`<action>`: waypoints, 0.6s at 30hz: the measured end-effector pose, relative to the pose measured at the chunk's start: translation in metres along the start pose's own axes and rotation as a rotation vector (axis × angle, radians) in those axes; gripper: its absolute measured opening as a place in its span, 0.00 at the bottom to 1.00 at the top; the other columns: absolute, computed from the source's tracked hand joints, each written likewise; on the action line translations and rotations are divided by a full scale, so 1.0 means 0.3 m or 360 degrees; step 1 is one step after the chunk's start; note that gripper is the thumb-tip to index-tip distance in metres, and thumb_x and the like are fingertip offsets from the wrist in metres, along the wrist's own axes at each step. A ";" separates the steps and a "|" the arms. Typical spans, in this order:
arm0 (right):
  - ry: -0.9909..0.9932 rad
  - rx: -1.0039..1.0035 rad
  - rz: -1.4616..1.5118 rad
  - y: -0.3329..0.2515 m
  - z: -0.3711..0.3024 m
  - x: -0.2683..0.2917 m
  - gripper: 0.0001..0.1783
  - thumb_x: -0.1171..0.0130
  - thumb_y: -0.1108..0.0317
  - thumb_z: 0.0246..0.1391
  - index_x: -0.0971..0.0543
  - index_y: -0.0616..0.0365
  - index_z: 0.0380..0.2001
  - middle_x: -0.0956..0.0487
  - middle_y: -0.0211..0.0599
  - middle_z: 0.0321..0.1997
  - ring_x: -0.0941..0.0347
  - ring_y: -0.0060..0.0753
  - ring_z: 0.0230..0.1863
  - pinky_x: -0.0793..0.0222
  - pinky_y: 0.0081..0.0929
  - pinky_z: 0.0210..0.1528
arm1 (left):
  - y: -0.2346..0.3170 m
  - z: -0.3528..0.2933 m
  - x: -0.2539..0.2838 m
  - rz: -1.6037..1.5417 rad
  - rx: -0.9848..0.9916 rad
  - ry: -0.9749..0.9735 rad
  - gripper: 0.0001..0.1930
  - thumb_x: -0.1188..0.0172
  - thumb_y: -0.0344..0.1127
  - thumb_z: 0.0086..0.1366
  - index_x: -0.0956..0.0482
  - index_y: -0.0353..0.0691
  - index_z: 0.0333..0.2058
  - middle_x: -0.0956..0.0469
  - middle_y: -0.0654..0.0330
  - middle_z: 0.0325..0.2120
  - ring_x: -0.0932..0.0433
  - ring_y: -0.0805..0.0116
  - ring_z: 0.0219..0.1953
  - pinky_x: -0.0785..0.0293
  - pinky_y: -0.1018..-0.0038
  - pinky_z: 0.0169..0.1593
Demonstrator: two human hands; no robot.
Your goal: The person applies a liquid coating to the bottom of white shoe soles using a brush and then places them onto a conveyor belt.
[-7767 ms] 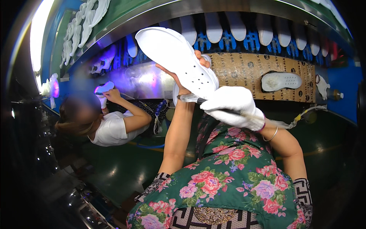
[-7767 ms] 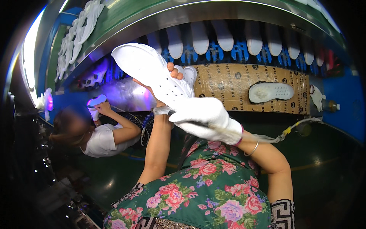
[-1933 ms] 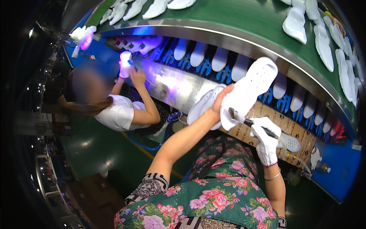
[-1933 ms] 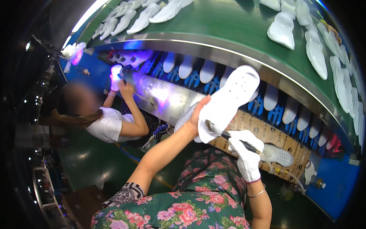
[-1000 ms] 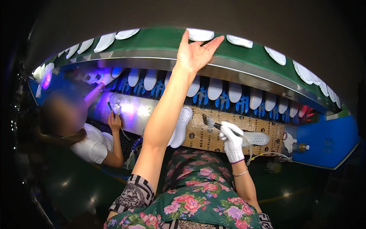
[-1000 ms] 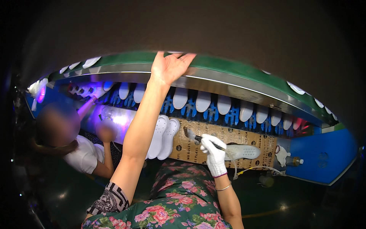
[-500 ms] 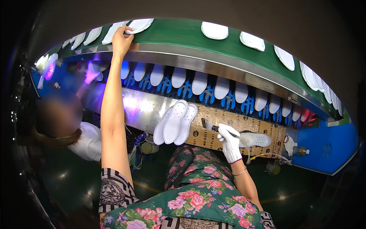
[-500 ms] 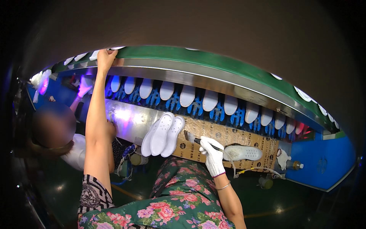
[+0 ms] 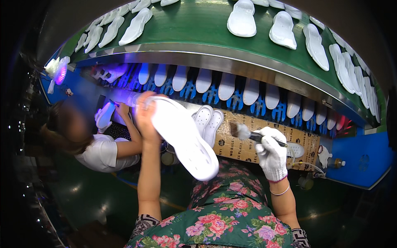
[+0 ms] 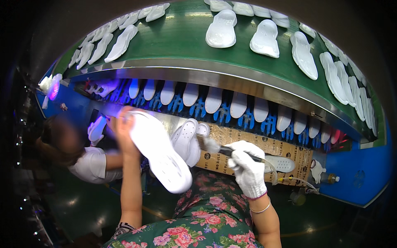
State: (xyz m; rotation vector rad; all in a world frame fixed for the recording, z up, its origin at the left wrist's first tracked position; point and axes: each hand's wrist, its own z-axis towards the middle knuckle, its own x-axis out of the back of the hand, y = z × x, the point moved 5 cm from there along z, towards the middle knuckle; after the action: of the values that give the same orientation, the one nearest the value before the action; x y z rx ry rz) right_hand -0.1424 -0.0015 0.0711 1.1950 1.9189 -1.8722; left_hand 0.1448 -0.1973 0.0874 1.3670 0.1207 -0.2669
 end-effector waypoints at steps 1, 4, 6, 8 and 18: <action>-0.0092 0.0005 -0.0095 -0.014 -0.010 -0.060 0.09 0.39 0.77 0.50 0.21 0.70 0.35 0.22 0.38 0.27 0.27 0.24 0.23 0.32 0.17 0.25 | -0.087 -0.070 -0.026 0.0056 0.0235 -0.0012 0.13 0.46 0.31 0.64 0.28 0.37 0.47 0.21 0.56 0.36 0.23 0.71 0.34 0.25 0.76 0.40; -0.0312 0.0005 -0.0495 0.005 -0.033 -0.135 0.10 0.37 0.77 0.49 0.19 0.69 0.37 0.20 0.38 0.29 0.24 0.22 0.28 0.29 0.18 0.29 | -0.253 -0.252 -0.187 -0.0200 0.0844 -0.0421 0.15 0.47 0.34 0.64 0.25 0.36 0.48 0.22 0.60 0.35 0.23 0.75 0.34 0.26 0.78 0.39; -0.0296 -0.0067 -0.0542 0.039 -0.038 -0.151 0.10 0.35 0.77 0.49 0.19 0.67 0.37 0.19 0.35 0.30 0.25 0.21 0.28 0.29 0.18 0.30 | -0.403 -0.367 -0.218 -0.0575 0.1145 -0.0600 0.21 0.50 0.41 0.66 0.28 0.34 0.52 0.22 0.55 0.40 0.21 0.69 0.41 0.24 0.72 0.45; -0.0272 -0.0010 -0.0648 0.055 -0.026 -0.134 0.10 0.35 0.77 0.48 0.18 0.66 0.36 0.20 0.32 0.32 0.26 0.18 0.29 0.30 0.17 0.32 | -0.461 -0.498 -0.249 -0.0955 0.1541 -0.0400 0.27 0.54 0.47 0.67 0.33 0.32 0.56 0.24 0.50 0.49 0.23 0.60 0.50 0.28 0.64 0.55; -0.0148 0.0417 -0.0921 0.000 -0.023 -0.094 0.08 0.33 0.76 0.47 0.17 0.63 0.33 0.19 0.33 0.29 0.24 0.22 0.29 0.28 0.20 0.33 | -0.307 -0.517 -0.420 -0.1631 0.1669 -0.0720 0.52 0.77 0.80 0.57 0.41 0.39 0.63 0.30 0.47 0.55 0.24 0.50 0.51 0.23 0.55 0.49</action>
State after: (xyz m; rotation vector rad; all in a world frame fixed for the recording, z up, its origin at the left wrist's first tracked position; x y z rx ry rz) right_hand -0.1214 -0.0063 0.0905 0.6193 2.1769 -2.4731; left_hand 0.0104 -0.0474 -0.0012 2.1310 0.3246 -1.6665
